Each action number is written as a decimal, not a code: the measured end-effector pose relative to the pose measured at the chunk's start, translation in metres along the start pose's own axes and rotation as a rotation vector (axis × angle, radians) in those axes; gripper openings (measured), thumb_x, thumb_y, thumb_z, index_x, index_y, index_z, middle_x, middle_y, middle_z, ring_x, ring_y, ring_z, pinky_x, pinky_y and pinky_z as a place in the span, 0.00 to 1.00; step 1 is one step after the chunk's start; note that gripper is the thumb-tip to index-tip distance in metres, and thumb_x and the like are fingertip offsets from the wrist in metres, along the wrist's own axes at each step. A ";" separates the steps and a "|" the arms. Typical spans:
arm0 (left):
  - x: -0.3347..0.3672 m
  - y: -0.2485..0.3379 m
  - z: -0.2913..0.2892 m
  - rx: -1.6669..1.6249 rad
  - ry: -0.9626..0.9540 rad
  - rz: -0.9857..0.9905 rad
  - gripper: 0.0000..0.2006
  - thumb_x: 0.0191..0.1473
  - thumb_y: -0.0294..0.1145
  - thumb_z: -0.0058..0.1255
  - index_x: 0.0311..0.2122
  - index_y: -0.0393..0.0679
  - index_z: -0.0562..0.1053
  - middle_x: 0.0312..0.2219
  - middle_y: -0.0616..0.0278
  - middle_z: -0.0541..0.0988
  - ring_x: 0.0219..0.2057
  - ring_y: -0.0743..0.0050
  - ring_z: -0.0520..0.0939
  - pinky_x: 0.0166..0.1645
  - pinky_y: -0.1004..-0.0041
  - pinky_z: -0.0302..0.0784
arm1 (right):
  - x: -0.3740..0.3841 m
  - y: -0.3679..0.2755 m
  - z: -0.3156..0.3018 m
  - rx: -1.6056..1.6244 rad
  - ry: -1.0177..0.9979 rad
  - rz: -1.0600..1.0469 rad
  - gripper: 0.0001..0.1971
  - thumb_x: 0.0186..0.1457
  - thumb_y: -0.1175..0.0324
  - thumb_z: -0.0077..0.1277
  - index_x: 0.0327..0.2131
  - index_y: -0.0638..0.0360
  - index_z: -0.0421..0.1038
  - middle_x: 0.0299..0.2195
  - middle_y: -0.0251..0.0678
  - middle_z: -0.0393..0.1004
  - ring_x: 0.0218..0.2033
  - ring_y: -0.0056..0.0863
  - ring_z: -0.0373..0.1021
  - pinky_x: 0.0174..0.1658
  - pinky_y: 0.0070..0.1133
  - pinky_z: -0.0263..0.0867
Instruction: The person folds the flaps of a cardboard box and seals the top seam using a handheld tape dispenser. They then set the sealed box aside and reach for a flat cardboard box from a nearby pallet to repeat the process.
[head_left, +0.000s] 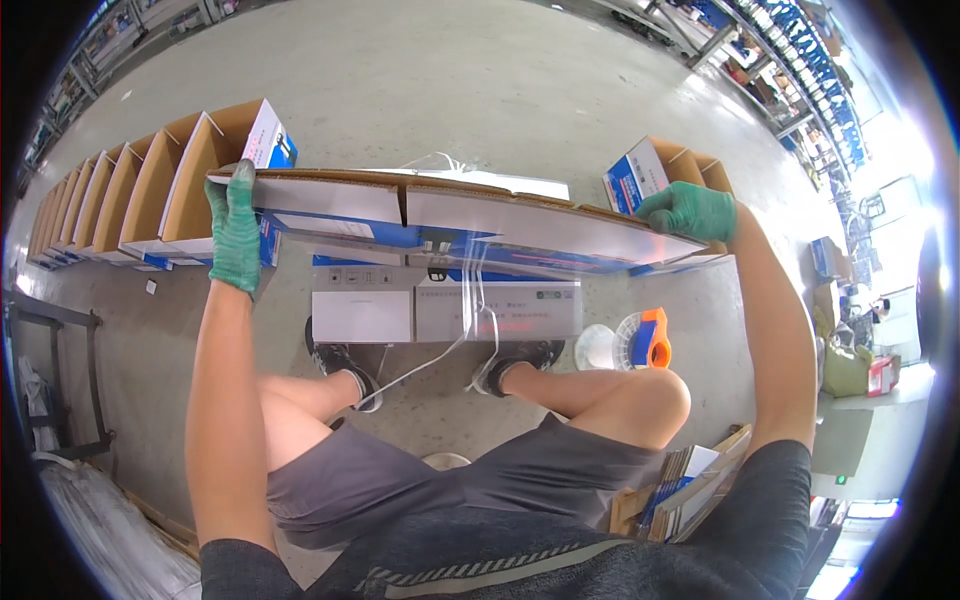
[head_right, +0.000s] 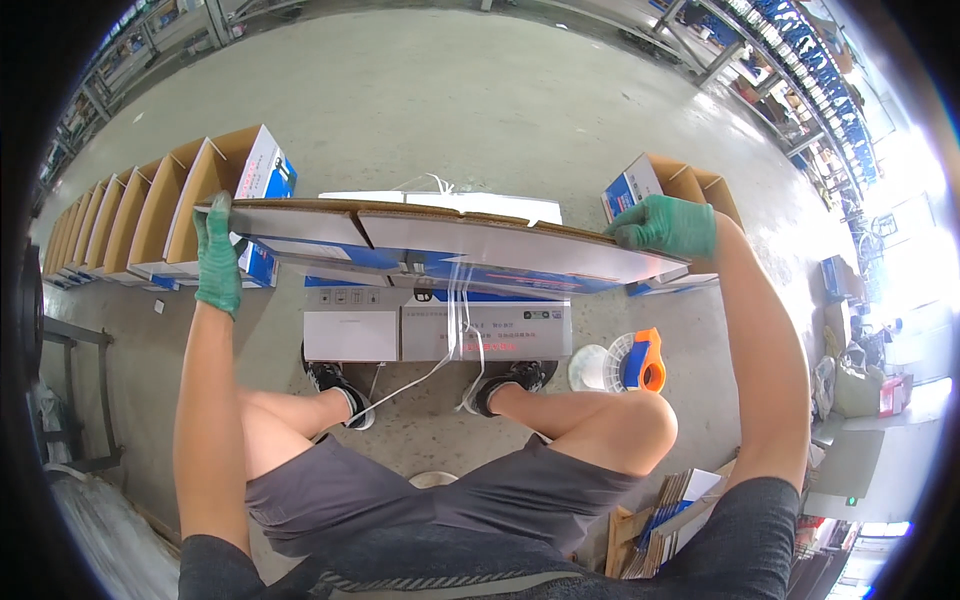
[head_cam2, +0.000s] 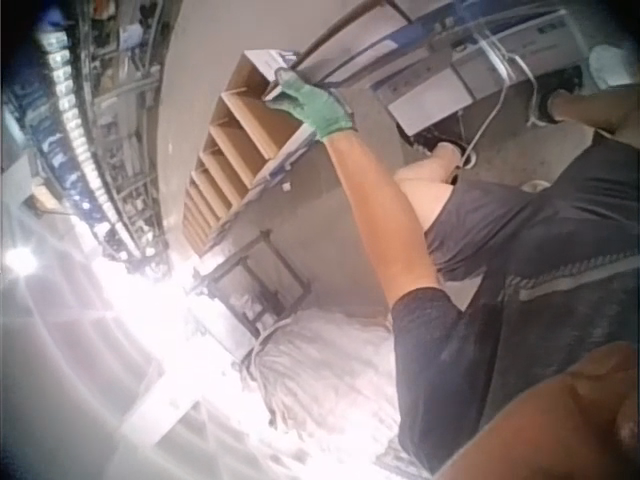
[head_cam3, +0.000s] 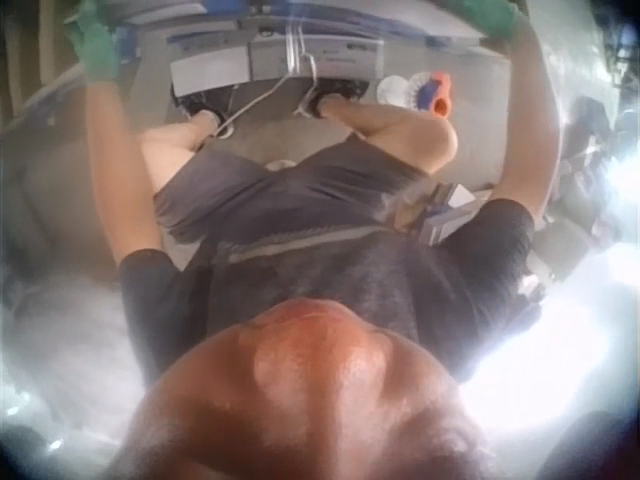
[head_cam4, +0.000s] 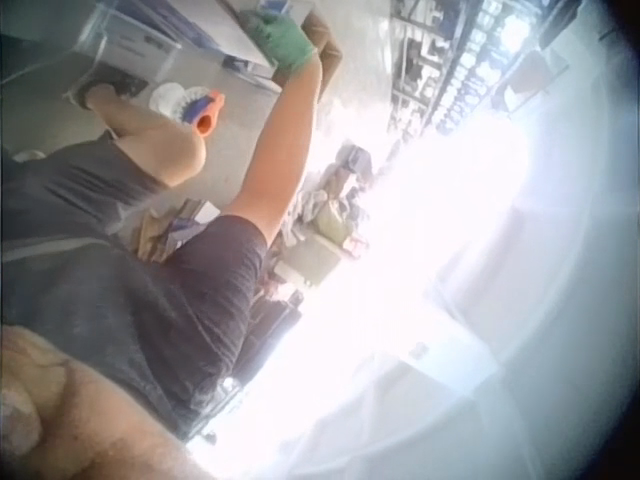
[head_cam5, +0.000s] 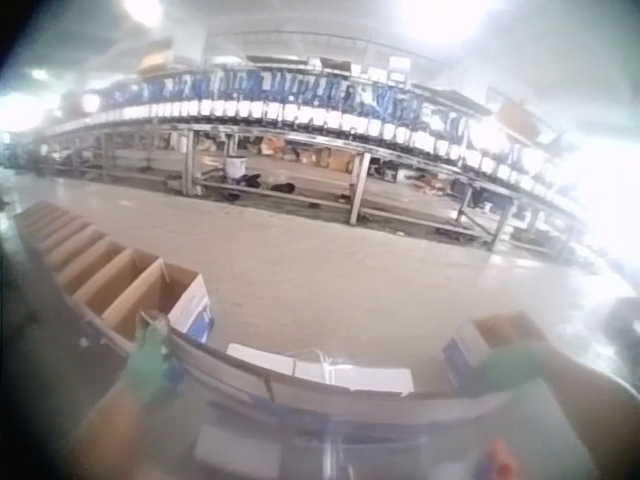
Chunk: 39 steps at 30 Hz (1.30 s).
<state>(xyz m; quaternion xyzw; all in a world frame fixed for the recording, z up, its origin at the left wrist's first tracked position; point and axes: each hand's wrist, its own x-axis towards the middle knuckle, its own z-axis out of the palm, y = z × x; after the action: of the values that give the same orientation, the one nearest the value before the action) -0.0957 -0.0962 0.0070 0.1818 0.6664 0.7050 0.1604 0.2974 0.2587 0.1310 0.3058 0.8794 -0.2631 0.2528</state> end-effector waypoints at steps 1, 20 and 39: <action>-0.003 0.000 -0.001 -0.005 -0.004 -0.002 0.44 0.51 0.66 0.49 0.67 0.51 0.53 0.63 0.60 0.56 0.63 0.64 0.59 0.64 0.57 0.58 | 0.004 0.008 -0.001 -0.002 0.001 0.007 0.18 0.57 0.58 0.54 0.47 0.58 0.77 0.40 0.36 0.79 0.40 0.24 0.72 0.49 0.20 0.66; 0.020 -0.033 0.085 -0.205 -0.340 -0.375 0.41 0.54 0.71 0.43 0.61 0.48 0.62 0.50 0.57 0.72 0.49 0.68 0.75 0.48 0.67 0.77 | 0.042 -0.091 0.039 -0.496 -0.056 0.149 0.29 0.53 0.64 0.54 0.57 0.63 0.59 0.52 0.60 0.63 0.47 0.51 0.71 0.52 0.32 0.67; 0.025 0.021 0.073 0.499 -0.537 0.660 0.21 0.53 0.29 0.48 0.54 0.51 0.71 0.51 0.54 0.65 0.54 0.60 0.68 0.56 0.69 0.67 | 0.011 -0.057 0.056 -0.110 -0.281 -0.186 0.30 0.57 0.47 0.48 0.60 0.48 0.64 0.68 0.45 0.45 0.64 0.46 0.55 0.64 0.31 0.54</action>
<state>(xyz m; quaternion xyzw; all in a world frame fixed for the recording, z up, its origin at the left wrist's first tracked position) -0.0833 -0.0210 0.0328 0.5915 0.6569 0.4652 0.0462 0.2673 0.1900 0.1015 0.1690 0.8730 -0.2771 0.3641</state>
